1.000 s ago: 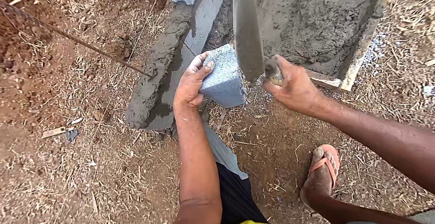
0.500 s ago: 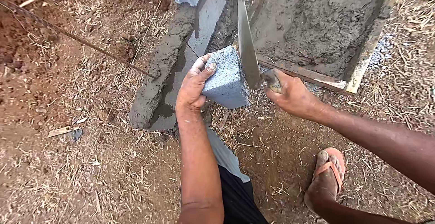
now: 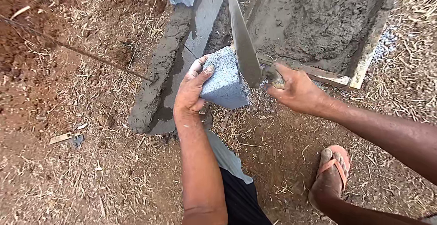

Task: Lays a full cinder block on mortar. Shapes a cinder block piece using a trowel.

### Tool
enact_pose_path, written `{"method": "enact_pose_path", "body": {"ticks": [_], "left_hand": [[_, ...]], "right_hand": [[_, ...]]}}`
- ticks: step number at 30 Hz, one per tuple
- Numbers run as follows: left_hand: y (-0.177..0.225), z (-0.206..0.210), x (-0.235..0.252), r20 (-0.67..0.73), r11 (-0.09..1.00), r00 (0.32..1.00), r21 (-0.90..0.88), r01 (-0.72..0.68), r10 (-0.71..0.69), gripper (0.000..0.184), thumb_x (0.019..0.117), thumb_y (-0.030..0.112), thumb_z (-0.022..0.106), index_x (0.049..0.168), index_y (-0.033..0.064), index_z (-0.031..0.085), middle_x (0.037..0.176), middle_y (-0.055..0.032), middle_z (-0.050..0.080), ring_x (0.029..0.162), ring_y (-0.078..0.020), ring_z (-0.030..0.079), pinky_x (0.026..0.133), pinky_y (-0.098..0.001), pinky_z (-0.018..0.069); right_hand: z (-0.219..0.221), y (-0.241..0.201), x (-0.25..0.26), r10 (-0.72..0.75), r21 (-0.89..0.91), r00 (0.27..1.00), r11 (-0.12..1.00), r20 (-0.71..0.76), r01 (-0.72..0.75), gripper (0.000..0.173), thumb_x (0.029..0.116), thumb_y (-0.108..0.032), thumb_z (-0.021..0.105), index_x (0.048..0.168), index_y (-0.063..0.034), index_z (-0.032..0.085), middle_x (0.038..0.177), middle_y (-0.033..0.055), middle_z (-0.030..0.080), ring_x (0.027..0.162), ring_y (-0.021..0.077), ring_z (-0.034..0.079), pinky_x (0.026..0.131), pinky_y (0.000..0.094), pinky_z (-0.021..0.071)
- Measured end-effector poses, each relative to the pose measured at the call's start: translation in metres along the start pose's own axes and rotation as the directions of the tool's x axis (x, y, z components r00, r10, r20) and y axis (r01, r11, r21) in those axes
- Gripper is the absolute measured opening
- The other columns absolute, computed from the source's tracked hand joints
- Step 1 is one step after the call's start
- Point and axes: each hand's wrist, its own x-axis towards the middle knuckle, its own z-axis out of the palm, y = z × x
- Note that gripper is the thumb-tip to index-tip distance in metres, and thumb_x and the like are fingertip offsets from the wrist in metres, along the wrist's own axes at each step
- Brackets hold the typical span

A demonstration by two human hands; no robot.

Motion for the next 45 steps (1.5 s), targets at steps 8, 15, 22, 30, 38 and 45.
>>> {"method": "enact_pose_path", "body": {"ticks": [8,15,22,30,38,45], "left_hand": [[0.000,0.002,0.000,-0.005,1.000,1.000,-0.004,-0.001,0.001,0.037,0.1068,0.011,0.050,0.144,0.0115,0.049,0.118,-0.0098,0.068,0.100,-0.0198,0.070,0.087,-0.0386,0.0610],[-0.003,0.003,0.001,0.005,1.000,1.000,0.005,-0.013,0.013,0.036,0.1075,0.013,0.048,0.144,0.0119,0.051,0.119,-0.0097,0.068,0.101,-0.0194,0.070,0.088,-0.0385,0.0608],[-0.002,0.000,0.002,0.040,1.000,0.999,0.018,-0.021,0.020,0.038,0.1075,0.014,0.048,0.146,0.0144,0.048,0.122,-0.0093,0.067,0.103,-0.0197,0.070,0.087,-0.0386,0.0613],[-0.002,0.001,0.001,0.026,0.999,0.999,0.018,-0.032,0.031,0.039,0.1073,0.013,0.048,0.146,0.0129,0.049,0.124,-0.0097,0.067,0.105,-0.0196,0.069,0.089,-0.0385,0.0604],[0.000,0.002,0.001,0.028,0.999,0.999,0.015,-0.035,0.035,0.040,0.1072,0.011,0.048,0.147,0.0133,0.048,0.126,-0.0104,0.066,0.106,-0.0202,0.069,0.090,-0.0396,0.0600],[-0.001,0.003,0.001,0.026,0.999,0.999,0.014,-0.037,0.037,0.040,0.1073,0.012,0.049,0.148,0.0130,0.048,0.126,-0.0093,0.066,0.107,-0.0195,0.069,0.091,-0.0384,0.0600]], "right_hand": [[0.008,0.002,-0.002,-0.043,0.029,0.998,0.999,-0.051,0.044,0.026,0.0964,-0.019,0.066,0.121,-0.0119,0.060,0.080,0.0017,0.065,0.064,0.0116,0.063,0.056,0.0357,0.0536],[-0.012,-0.001,0.009,-0.032,0.017,0.999,0.999,-0.043,0.032,0.026,0.0950,-0.025,0.064,0.118,-0.0127,0.063,0.083,0.0010,0.066,0.070,0.0114,0.064,0.062,0.0375,0.0532],[-0.021,-0.018,0.028,-0.088,0.111,0.985,0.988,-0.150,0.105,0.041,0.0953,-0.019,0.066,0.134,-0.0081,0.058,0.093,0.0036,0.069,0.077,0.0102,0.066,0.070,0.0329,0.0563],[-0.018,-0.012,0.023,-0.006,0.113,1.000,0.994,-0.031,0.009,0.033,0.0946,-0.021,0.065,0.126,-0.0127,0.062,0.087,0.0033,0.066,0.072,0.0142,0.064,0.064,0.0397,0.0541],[0.001,0.006,0.023,-0.013,0.090,1.000,0.996,0.019,0.011,0.031,0.0963,-0.018,0.064,0.127,-0.0114,0.061,0.086,0.0064,0.066,0.072,0.0187,0.065,0.065,0.0442,0.0549],[-0.024,-0.019,0.030,-0.042,0.104,0.996,0.993,-0.074,0.050,0.034,0.0947,-0.023,0.065,0.127,-0.0125,0.061,0.089,0.0026,0.067,0.070,0.0117,0.064,0.063,0.0366,0.0552]]}}
